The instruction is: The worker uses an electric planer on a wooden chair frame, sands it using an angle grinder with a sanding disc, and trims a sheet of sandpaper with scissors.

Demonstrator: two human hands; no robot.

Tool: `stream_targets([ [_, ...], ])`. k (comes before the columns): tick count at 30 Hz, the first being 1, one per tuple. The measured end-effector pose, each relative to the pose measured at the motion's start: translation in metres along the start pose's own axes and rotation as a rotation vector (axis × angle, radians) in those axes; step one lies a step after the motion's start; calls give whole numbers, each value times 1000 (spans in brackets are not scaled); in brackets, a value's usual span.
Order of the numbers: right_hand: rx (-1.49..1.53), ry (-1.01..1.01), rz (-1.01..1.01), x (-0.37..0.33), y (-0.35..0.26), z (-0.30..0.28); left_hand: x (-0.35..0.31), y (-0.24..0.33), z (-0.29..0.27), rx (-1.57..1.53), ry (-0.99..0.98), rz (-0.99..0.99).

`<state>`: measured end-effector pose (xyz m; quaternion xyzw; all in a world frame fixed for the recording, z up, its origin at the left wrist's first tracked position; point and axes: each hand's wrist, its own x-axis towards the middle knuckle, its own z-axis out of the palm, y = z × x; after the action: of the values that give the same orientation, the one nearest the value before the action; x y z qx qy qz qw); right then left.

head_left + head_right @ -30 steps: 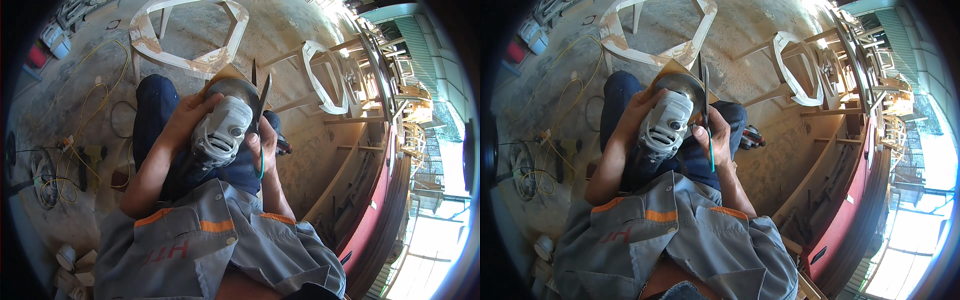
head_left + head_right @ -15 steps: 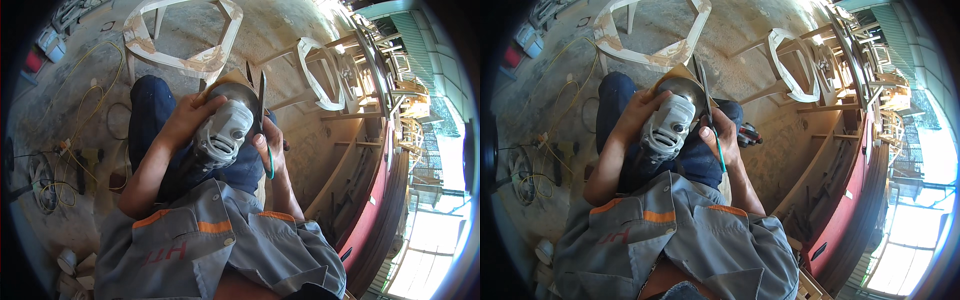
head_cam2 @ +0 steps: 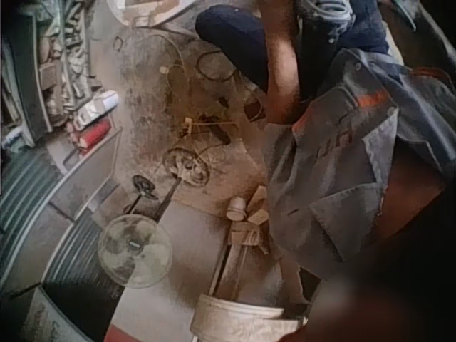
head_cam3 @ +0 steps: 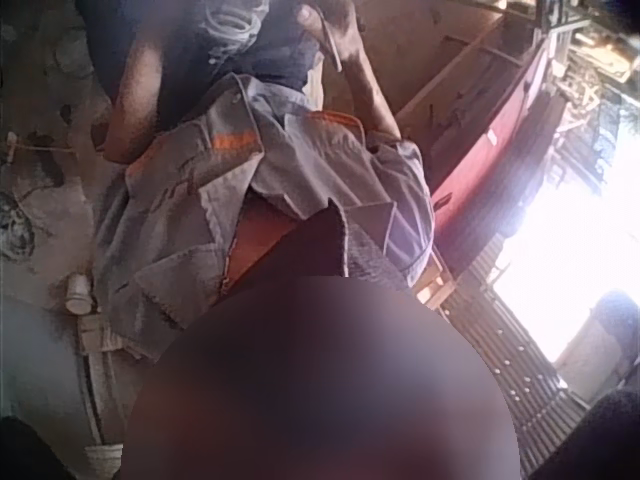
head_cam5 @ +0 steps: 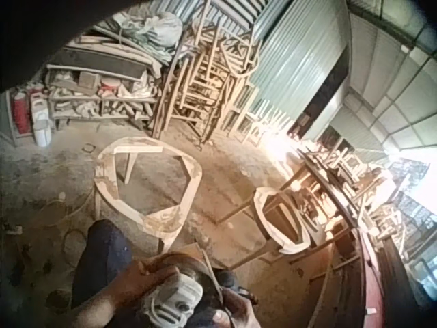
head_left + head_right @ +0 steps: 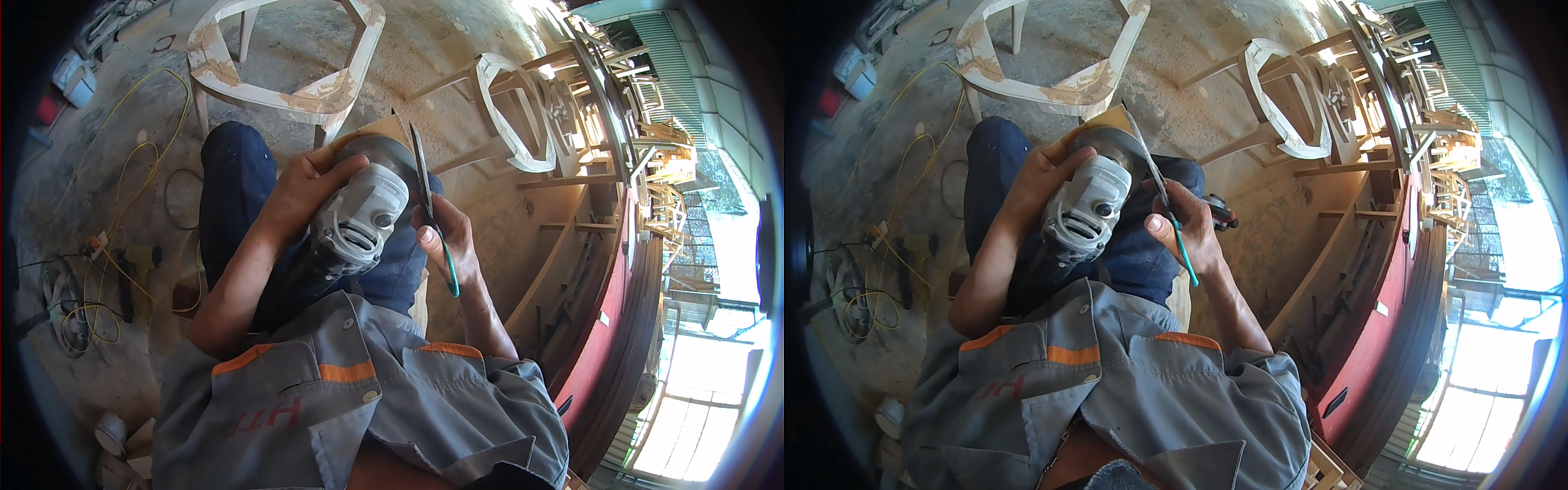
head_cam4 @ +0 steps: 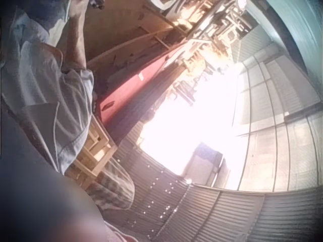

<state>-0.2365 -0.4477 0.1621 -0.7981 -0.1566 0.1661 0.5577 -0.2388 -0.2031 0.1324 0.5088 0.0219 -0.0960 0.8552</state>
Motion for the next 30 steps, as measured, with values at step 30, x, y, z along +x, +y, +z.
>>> stream_targets([
  [30, -194, 3, 83, -8, -7, -17, 10, -20, 4, -181, -84, -153],
])
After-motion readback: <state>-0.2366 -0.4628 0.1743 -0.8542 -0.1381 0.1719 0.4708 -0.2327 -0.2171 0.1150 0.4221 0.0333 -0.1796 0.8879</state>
